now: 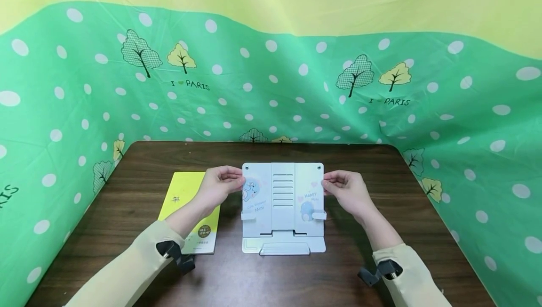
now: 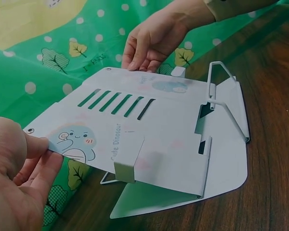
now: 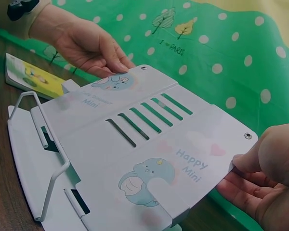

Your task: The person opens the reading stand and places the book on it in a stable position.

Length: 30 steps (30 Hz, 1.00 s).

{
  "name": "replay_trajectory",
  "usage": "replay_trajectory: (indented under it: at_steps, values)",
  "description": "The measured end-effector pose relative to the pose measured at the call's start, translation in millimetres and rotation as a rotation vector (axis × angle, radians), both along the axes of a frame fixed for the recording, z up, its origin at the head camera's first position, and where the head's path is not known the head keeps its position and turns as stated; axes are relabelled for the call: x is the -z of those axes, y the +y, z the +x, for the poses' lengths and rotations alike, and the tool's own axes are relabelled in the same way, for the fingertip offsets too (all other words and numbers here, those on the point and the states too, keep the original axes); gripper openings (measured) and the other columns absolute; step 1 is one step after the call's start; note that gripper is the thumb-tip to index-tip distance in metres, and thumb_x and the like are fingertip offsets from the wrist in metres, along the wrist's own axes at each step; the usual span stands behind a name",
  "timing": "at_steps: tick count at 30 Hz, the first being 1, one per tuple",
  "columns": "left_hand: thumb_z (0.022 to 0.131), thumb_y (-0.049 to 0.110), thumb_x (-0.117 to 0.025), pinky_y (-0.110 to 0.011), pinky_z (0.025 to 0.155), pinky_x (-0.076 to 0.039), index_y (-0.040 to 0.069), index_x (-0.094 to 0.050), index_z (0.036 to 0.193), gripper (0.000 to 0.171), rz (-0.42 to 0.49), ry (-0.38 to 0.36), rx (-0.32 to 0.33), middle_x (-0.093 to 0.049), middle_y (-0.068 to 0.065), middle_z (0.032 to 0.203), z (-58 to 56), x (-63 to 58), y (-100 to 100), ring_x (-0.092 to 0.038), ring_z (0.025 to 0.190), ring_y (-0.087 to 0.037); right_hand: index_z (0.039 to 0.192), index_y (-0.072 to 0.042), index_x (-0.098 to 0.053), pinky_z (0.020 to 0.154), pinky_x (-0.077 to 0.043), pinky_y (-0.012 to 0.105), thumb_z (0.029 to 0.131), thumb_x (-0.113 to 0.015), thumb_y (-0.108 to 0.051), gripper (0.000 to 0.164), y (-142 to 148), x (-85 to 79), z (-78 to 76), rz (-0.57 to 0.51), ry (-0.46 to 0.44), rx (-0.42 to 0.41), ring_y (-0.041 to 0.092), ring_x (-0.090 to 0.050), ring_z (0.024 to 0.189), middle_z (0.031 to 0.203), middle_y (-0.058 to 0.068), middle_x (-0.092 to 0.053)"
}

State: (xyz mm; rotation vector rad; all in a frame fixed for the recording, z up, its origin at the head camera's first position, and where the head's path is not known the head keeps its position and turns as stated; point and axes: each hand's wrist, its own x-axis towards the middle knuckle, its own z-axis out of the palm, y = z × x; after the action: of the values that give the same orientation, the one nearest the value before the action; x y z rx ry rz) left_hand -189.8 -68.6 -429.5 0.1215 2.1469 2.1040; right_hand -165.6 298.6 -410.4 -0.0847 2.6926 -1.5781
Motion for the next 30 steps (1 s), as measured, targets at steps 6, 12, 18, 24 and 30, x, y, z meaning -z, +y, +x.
replay_trajectory:
  at_steps: [6,12,18,24,30]
  values:
    - [0.094,0.000,-0.079,-0.035,0.082,-0.063,-0.002,-0.076,0.111,0.017,-0.001,0.039,0.003,-0.072,-0.015,0.099,3.1,-1.1,0.4,-0.074,0.089,-0.023,0.120,0.008,-0.069,0.081,-0.062,0.027,0.103,-0.072,-0.009,0.025,0.6,-1.9,4.1,-0.020,0.025,-0.002,0.042,-0.074,0.094,0.106,0.024,-0.071]
    - [0.094,0.001,-0.080,-0.034,0.080,-0.063,0.002,-0.077,0.108,0.014,-0.029,0.073,-0.008,-0.073,-0.012,0.096,4.3,-3.0,1.6,-0.074,0.087,-0.022,0.119,0.008,-0.068,0.083,-0.062,0.029,0.103,-0.071,-0.009,0.024,2.0,-3.2,10.2,-0.032,0.049,-0.004,0.032,-0.076,0.090,0.106,0.024,-0.071]
    - [0.093,-0.001,-0.080,-0.034,0.079,-0.063,-0.001,-0.077,0.107,0.014,-0.034,0.126,-0.003,-0.074,-0.012,0.094,2.0,-5.4,2.6,-0.074,0.085,-0.022,0.119,0.008,-0.069,0.084,-0.062,0.031,0.102,-0.072,-0.008,0.024,3.4,-4.2,16.5,-0.043,0.075,-0.007,0.027,-0.076,0.088,0.106,0.025,-0.071]
    - [0.093,-0.001,-0.080,-0.032,0.078,-0.063,0.002,-0.077,0.106,0.014,-0.052,0.136,-0.004,-0.074,-0.011,0.095,-2.5,-8.0,3.5,-0.074,0.086,-0.022,0.118,0.007,-0.070,0.080,-0.062,0.027,0.101,-0.073,-0.006,0.022,4.0,-4.2,22.7,-0.056,0.091,0.000,0.033,-0.075,0.089,0.106,0.025,-0.071]
    - [0.094,-0.001,-0.080,-0.029,0.076,-0.061,0.002,-0.078,0.106,0.013,-0.070,0.150,-0.008,-0.075,-0.010,0.095,-5.6,-11.5,5.7,-0.073,0.086,-0.021,0.115,0.009,-0.071,0.078,-0.062,0.026,0.099,-0.074,-0.002,0.019,3.3,-5.8,28.1,-0.083,0.125,0.000,0.024,-0.075,0.085,0.104,0.026,-0.071]
